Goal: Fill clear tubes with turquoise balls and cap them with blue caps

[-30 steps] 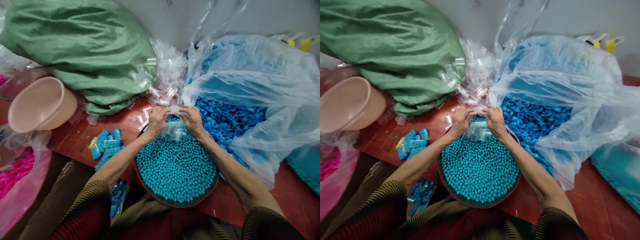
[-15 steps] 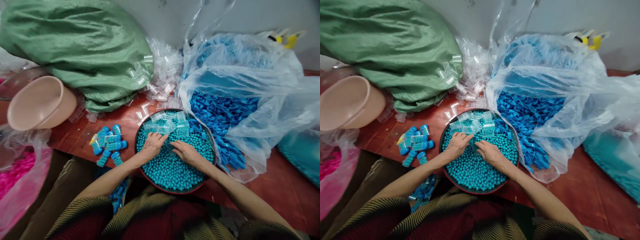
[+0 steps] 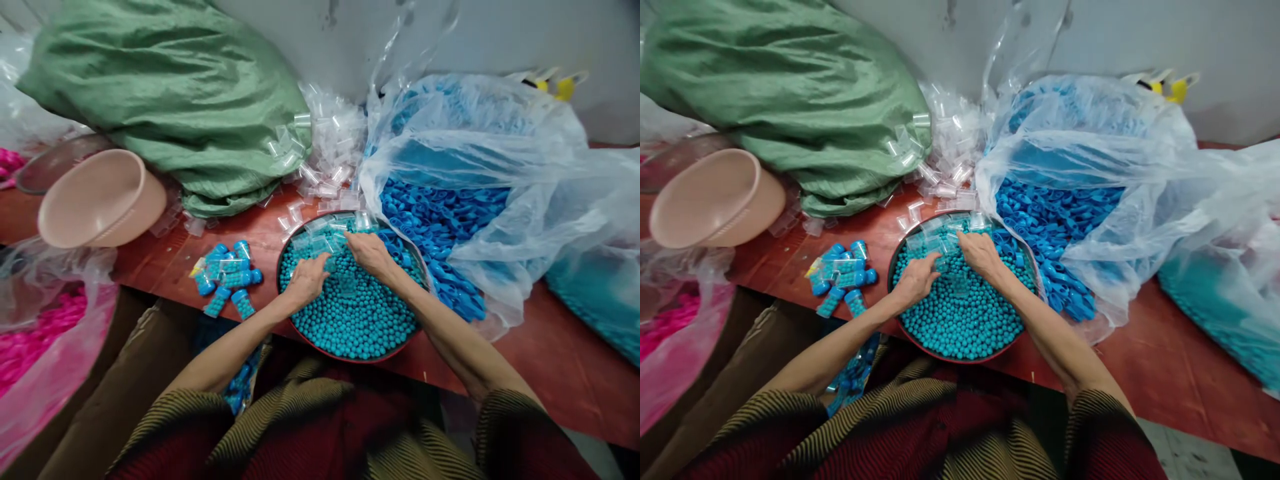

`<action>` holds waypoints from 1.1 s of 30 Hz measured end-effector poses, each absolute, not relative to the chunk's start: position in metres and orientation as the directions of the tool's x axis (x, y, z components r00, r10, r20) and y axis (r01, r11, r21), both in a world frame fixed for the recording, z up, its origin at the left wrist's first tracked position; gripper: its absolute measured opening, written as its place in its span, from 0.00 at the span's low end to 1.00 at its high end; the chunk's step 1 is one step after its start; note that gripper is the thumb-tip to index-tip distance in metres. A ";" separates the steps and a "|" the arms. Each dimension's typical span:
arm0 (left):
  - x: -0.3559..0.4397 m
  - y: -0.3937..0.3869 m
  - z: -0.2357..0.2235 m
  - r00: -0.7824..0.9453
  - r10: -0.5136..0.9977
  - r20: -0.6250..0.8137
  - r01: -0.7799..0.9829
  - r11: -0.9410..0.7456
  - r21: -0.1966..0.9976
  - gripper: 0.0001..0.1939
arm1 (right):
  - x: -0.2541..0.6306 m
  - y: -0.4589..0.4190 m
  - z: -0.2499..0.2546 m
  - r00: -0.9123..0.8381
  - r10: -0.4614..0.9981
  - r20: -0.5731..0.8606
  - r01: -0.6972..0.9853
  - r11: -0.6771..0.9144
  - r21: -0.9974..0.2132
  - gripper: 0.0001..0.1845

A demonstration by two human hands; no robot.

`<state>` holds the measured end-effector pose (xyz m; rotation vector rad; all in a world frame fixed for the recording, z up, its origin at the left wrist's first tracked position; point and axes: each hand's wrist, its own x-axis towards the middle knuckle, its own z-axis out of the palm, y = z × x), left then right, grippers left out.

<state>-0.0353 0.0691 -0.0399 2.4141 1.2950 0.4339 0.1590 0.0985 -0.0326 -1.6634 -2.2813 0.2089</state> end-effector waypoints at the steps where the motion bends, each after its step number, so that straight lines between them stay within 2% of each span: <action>1: -0.037 0.071 -0.039 0.485 0.868 0.108 0.699 -0.459 0.548 0.18 | 0.164 0.094 -0.031 -0.270 0.944 0.192 0.887 0.321 -0.332 0.15; 5: -0.039 0.077 -0.031 0.363 0.932 0.011 0.467 -0.192 0.863 0.10 | 0.174 0.066 -0.021 -0.236 0.926 0.294 0.758 0.365 -0.540 0.16; 8: -0.038 0.080 -0.023 0.337 0.939 -0.071 0.322 -0.044 0.946 0.12 | 0.172 0.040 -0.017 -0.280 0.924 0.261 0.728 0.381 -0.570 0.16; 11: -0.039 0.080 -0.019 0.347 0.931 -0.114 0.284 0.011 0.959 0.15 | 0.167 0.017 -0.019 -0.304 0.936 0.177 0.752 0.350 -0.559 0.15; 15: -0.037 0.074 -0.020 0.414 0.888 -0.202 0.278 0.088 0.957 0.10 | 0.164 -0.001 -0.029 -0.256 0.957 0.135 0.726 0.283 -0.627 0.16; 17: -0.035 0.067 -0.024 0.371 0.918 -0.141 0.414 -0.028 0.910 0.09 | 0.165 -0.005 -0.038 -0.210 0.967 0.145 0.679 0.251 -0.690 0.16; 20: -0.031 0.054 -0.033 0.431 0.901 -0.048 0.625 -0.259 0.737 0.08 | 0.172 -0.008 -0.052 -0.132 0.990 0.056 0.570 0.122 -0.813 0.18; 22: -0.029 0.048 -0.039 0.509 0.859 -0.058 0.654 -0.342 0.675 0.09 | 0.178 -0.009 -0.060 -0.075 0.996 -0.038 0.455 0.000 -0.891 0.19; 25: -0.029 0.047 -0.044 0.529 0.846 -0.073 0.617 -0.323 0.718 0.09 | 0.185 -0.012 -0.066 -0.017 0.992 -0.123 0.266 -0.114 -0.957 0.17; 27: -0.029 0.049 -0.044 0.494 0.864 -0.100 0.518 -0.200 0.831 0.10 | 0.188 -0.014 -0.066 -0.003 0.988 -0.155 0.178 -0.152 -0.972 0.16; 29: -0.029 0.052 -0.042 0.460 0.866 -0.196 0.336 0.035 0.941 0.11 | 0.188 -0.017 -0.062 -0.008 0.983 -0.185 0.130 -0.183 -0.974 0.17; 31: -0.029 0.053 -0.039 0.458 0.832 -0.314 0.118 0.293 0.949 0.13 | 0.185 -0.021 -0.055 -0.011 0.984 -0.180 0.135 -0.177 -0.975 0.18; 33: -0.028 0.052 -0.036 0.459 0.805 -0.375 -0.039 0.440 0.897 0.16 | 0.179 -0.024 -0.047 -0.011 0.995 -0.096 0.218 -0.091 -0.972 0.16</action>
